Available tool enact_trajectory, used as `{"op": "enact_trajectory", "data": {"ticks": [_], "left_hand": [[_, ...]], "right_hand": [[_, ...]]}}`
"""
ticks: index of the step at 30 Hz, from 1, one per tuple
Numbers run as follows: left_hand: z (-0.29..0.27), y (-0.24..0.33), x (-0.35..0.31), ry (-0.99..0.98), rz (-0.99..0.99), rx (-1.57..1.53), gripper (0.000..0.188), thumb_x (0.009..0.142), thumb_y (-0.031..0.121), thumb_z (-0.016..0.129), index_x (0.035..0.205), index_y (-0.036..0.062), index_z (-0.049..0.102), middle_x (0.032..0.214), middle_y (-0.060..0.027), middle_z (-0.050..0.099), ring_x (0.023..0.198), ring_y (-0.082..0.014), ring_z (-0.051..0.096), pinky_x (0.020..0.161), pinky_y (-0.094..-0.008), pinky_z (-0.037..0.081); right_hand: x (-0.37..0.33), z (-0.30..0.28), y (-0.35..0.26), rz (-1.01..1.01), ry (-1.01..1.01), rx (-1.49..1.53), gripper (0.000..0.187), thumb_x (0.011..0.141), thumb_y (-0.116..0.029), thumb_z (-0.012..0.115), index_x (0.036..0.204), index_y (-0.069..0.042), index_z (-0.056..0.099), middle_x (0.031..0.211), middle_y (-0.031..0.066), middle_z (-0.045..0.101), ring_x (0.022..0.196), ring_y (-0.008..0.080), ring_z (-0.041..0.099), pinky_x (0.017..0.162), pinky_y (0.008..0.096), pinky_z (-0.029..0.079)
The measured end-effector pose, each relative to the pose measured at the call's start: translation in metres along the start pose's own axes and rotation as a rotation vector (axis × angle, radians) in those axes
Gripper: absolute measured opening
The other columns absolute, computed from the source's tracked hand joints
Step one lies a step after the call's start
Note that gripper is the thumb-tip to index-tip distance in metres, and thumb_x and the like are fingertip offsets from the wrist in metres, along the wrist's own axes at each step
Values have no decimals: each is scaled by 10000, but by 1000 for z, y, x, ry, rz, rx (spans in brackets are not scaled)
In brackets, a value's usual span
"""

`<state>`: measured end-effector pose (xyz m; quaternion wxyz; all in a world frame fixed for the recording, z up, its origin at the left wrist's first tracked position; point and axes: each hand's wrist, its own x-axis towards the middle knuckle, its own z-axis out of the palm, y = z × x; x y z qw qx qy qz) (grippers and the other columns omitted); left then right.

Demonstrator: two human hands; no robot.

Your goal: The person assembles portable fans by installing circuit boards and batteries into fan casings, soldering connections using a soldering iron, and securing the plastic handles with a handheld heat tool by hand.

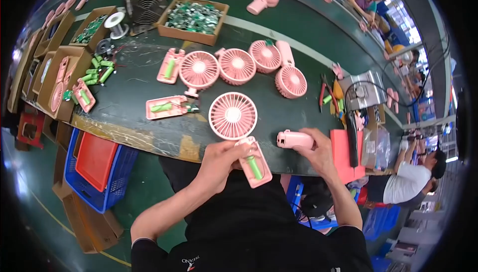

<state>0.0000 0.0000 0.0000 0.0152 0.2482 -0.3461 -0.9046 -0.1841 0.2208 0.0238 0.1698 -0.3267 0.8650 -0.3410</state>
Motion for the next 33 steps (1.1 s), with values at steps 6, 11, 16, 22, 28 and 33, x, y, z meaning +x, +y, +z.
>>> {"op": "enact_trajectory", "data": {"ticks": [6,11,16,22,28,33], "left_hand": [[41,-24,40,24,-60,-28,232,951,194,601,1005,-27,642,943,-94,674,854,-159,666,820,-329,544],[61,-26,61,84,-60,-73,253,955,187,598,1043,-51,610,973,-115,673,881,-186,676,863,-363,546],[70,-23,73,116,-50,-74,264,962,200,587,1051,-48,603,992,-123,671,904,-211,677,886,-377,537],[74,-18,78,124,-29,-148,364,976,307,562,1059,-46,596,1054,-129,652,957,-220,654,914,-402,517],[73,-23,80,111,-42,-207,556,947,494,556,1125,-33,573,1077,-124,633,1010,-216,617,918,-389,494],[73,-22,78,130,-47,-197,578,944,526,545,1149,-14,570,1089,-116,628,1010,-206,613,914,-374,479]], "right_hand": [[-9,-26,29,-194,22,-180,554,654,5,805,1175,-29,619,999,107,558,853,230,582,659,296,487],[-3,-28,28,-170,83,-114,482,643,-84,829,1091,-14,665,966,109,578,806,210,584,639,302,477],[9,-13,4,-114,34,148,386,670,-111,811,1013,18,688,781,59,558,682,152,532,578,268,419],[23,-14,-7,-231,130,-67,365,688,-114,805,985,24,645,829,125,587,686,248,592,600,329,476],[25,3,-19,-318,196,-210,411,660,-142,826,996,6,641,851,123,591,684,294,627,577,364,516],[29,12,-25,-380,213,-332,367,652,-177,812,943,-37,638,837,90,553,696,282,616,546,378,512]]}}
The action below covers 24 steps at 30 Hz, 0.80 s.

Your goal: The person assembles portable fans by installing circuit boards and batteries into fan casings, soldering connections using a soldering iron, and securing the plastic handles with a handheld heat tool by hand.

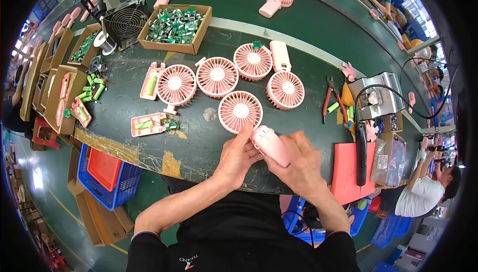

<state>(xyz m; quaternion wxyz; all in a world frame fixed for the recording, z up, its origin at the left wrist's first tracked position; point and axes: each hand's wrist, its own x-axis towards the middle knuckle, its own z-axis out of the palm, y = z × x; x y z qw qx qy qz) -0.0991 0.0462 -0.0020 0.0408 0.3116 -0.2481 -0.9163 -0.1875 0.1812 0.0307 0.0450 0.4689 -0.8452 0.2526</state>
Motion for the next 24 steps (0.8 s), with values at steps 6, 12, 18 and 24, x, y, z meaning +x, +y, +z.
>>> {"op": "enact_trajectory", "data": {"ticks": [6,12,18,24], "left_hand": [[-4,3,4,-7,-8,15,566,956,468,540,1255,-11,511,1183,-144,597,1065,-229,594,945,-380,455],[-4,-11,11,4,17,43,327,985,258,559,1158,-15,604,1094,-105,662,973,-199,643,854,-349,511],[-23,-5,15,47,-11,151,350,949,229,601,1200,-12,562,1146,-127,634,1060,-245,622,899,-407,516],[-16,-6,21,20,-23,168,362,928,229,642,1185,-12,562,1140,-143,627,1057,-258,619,910,-419,520]], "right_hand": [[3,9,-1,-5,-7,-85,306,656,-212,776,867,-62,614,837,70,512,761,256,605,534,392,493],[-7,-1,0,78,-167,-114,292,752,-317,674,983,-143,638,887,97,517,769,266,579,511,420,468],[-8,11,-2,98,-243,57,349,762,-271,667,912,41,623,970,180,531,894,319,589,636,446,499],[-11,8,4,65,-227,20,352,718,-226,676,855,93,620,943,222,533,873,338,591,623,432,495]]}}
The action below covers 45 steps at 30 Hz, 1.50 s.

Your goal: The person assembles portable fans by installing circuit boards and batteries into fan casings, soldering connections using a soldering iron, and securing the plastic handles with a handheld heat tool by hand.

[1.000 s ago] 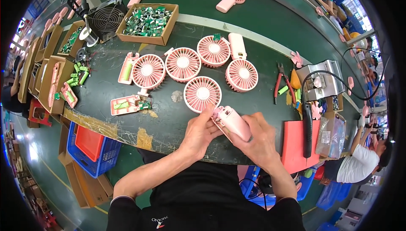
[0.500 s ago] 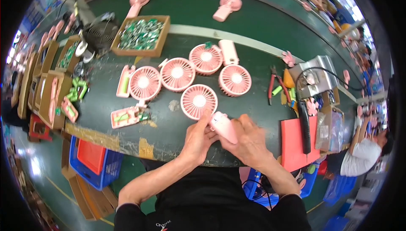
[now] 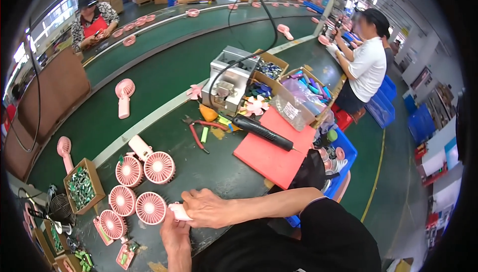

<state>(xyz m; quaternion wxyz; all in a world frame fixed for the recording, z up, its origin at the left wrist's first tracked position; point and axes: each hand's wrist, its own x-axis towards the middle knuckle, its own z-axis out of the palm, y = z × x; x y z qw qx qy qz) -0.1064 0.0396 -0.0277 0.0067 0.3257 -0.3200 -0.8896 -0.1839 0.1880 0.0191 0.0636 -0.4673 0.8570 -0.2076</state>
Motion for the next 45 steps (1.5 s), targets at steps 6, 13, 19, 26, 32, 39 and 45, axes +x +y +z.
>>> {"op": "enact_trajectory", "data": {"ticks": [6,13,19,26,32,39,45], "left_hand": [[-3,3,5,4,40,50,383,921,263,654,1181,-6,569,1152,-144,625,1082,-257,607,939,-423,504],[3,4,-9,-46,205,124,329,959,200,591,1184,-38,566,1140,-159,625,1064,-272,615,924,-415,513],[20,32,-37,-231,538,388,306,972,154,550,1156,-90,562,1060,-191,641,979,-267,644,903,-403,516],[12,28,-42,-216,639,469,327,971,172,557,1134,-111,574,1040,-185,646,961,-257,645,881,-385,517],[-4,26,-43,-143,674,521,341,964,194,577,1099,-119,594,1010,-168,658,927,-235,650,859,-356,520],[4,40,-72,-127,664,477,351,889,130,627,1137,-108,563,1045,-170,640,954,-254,633,877,-388,506],[21,26,-47,-189,587,510,242,885,75,651,1093,-50,659,981,-63,678,863,-115,615,768,-273,502]], "right_hand": [[0,5,7,-70,113,47,325,636,-200,711,782,86,658,905,232,568,809,331,583,589,417,463],[-13,19,10,-48,155,30,447,692,-241,748,945,95,596,946,199,536,890,323,578,627,410,494],[-26,-6,29,160,-298,1342,408,810,-251,726,1075,28,592,887,124,684,622,140,601,517,259,443],[-22,2,25,57,-270,1494,280,877,-216,660,965,49,653,826,99,708,503,87,572,422,212,404],[-27,15,8,131,-234,1704,278,871,-192,656,931,79,651,789,121,681,589,157,673,422,221,470],[-13,14,-7,96,-310,1405,305,851,-209,687,1024,33,622,842,83,678,739,158,676,626,276,537],[-17,7,-15,312,-32,1051,396,723,-168,840,1031,-2,654,817,67,690,723,98,648,662,272,540]]}}
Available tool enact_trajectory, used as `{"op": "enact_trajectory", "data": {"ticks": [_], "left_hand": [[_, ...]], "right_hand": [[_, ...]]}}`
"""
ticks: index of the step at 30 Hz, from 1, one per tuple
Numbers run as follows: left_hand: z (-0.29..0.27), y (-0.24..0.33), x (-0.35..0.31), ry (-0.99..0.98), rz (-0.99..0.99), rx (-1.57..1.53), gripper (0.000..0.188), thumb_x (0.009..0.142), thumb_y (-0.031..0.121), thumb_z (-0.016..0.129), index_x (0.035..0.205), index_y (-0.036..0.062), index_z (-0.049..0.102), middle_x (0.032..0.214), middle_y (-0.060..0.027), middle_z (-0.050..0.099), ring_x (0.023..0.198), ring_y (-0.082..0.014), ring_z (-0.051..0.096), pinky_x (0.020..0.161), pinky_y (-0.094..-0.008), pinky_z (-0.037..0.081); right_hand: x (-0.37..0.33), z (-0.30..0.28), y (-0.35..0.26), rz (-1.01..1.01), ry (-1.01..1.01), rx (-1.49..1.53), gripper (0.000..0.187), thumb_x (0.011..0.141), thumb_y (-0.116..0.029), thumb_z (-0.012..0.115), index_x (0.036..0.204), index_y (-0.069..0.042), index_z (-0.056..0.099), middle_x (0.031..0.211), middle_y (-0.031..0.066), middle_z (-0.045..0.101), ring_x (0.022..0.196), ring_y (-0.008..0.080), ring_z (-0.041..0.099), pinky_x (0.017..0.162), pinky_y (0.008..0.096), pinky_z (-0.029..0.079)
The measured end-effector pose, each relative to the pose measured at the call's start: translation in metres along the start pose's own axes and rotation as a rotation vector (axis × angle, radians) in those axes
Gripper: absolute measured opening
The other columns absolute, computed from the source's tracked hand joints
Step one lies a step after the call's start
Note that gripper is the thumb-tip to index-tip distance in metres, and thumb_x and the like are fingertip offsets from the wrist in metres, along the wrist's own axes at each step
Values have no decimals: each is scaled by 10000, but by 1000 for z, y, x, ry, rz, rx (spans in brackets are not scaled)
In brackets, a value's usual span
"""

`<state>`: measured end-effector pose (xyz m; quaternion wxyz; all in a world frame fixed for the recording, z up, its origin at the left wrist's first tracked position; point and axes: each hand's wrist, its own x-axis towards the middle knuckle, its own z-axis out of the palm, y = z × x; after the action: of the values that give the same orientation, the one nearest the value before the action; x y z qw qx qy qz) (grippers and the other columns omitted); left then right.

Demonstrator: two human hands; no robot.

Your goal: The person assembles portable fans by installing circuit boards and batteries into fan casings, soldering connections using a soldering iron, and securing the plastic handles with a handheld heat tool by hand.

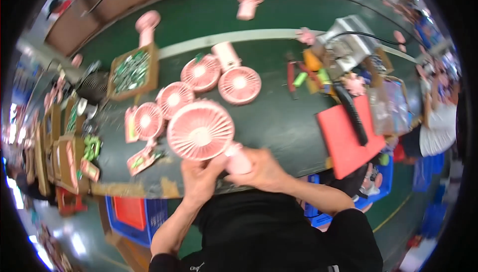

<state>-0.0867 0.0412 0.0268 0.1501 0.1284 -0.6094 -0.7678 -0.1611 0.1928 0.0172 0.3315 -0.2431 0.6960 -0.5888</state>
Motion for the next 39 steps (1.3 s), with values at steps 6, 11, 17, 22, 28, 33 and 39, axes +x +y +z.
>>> {"op": "enact_trajectory", "data": {"ticks": [6,11,17,22,28,33,39], "left_hand": [[-18,-11,-9,65,-81,-103,276,897,76,618,1105,-104,640,997,-123,684,886,-152,640,789,-287,519],[-19,-3,-12,55,-69,64,241,922,123,641,1061,-71,678,877,-79,697,769,-83,616,673,-246,507],[-32,-14,-6,-109,-339,-32,268,949,186,618,1059,-54,666,850,-54,686,743,-44,587,616,-218,477],[-29,-14,-4,-206,-285,-26,229,893,87,655,1079,-47,657,920,-61,697,826,-82,628,725,-261,529],[-21,-20,9,-183,-233,-66,250,866,79,639,1077,-54,660,938,-79,700,828,-99,639,738,-270,530],[-17,-30,9,-138,-212,-155,254,883,110,623,1082,-42,665,936,-78,700,823,-100,642,729,-269,527],[-19,-31,8,-125,-219,-82,266,868,121,636,1088,-25,673,925,-70,703,804,-93,640,712,-270,527]], "right_hand": [[18,6,-6,298,-289,260,204,766,-70,773,884,32,641,731,77,676,574,116,642,499,239,483],[9,17,14,365,-338,459,181,760,-32,747,870,39,624,701,123,655,536,172,637,460,260,481],[13,26,26,385,-431,731,259,780,-50,692,990,11,554,682,113,591,453,150,535,347,237,356],[18,24,22,358,-381,724,184,787,10,663,935,17,554,692,111,580,450,117,515,350,215,321],[23,25,28,387,-374,769,325,773,-26,680,1059,-2,529,679,88,564,464,113,488,363,235,324],[22,26,31,409,-314,801,191,798,17,646,965,6,554,706,110,596,430,111,496,359,227,343],[23,28,31,379,-341,813,226,798,16,649,1003,1,554,706,105,595,444,118,508,367,229,350]]}}
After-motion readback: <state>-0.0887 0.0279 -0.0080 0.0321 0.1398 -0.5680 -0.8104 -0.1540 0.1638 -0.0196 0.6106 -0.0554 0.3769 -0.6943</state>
